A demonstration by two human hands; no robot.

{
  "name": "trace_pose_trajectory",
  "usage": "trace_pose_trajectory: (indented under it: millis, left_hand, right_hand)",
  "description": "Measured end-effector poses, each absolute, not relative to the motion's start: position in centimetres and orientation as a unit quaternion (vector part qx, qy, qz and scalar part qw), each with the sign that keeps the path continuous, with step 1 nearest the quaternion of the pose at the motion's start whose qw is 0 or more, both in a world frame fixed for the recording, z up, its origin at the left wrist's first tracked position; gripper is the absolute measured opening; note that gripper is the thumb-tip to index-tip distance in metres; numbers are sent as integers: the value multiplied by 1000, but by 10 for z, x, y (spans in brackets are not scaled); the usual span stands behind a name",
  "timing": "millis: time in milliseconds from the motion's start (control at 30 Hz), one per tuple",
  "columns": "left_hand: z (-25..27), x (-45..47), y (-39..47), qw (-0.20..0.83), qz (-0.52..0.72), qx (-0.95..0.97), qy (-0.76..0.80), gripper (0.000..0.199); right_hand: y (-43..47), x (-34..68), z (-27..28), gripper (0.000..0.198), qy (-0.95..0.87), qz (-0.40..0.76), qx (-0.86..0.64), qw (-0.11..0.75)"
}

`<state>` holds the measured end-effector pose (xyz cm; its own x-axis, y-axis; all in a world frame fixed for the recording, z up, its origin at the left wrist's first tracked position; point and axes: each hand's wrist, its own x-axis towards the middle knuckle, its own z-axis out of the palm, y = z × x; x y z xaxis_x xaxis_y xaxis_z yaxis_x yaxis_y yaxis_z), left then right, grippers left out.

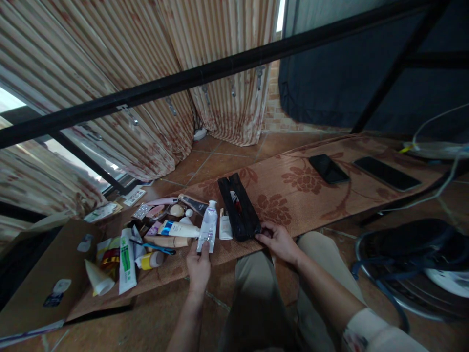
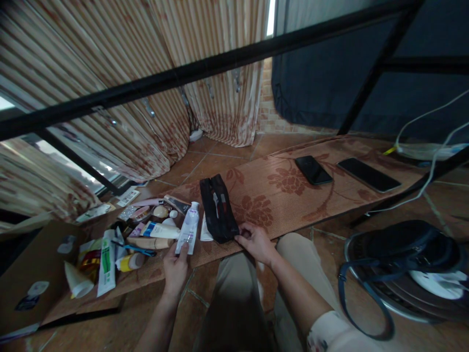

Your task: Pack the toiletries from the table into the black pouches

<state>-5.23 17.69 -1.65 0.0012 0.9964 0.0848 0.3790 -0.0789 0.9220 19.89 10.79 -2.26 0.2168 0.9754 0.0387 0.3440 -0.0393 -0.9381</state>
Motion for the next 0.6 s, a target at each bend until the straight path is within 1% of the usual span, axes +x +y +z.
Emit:
trace_pose_trajectory:
  millis: [167,600]
  left_hand:
    - [-15,-51,178,377,438,589,566,33]
    - [-14,-50,178,375,437,584,572,36]
  right_hand:
    - [108,199,-21,19,-517,348,-633,460]
    - [108,199,-24,21,-514,362,-623,466]
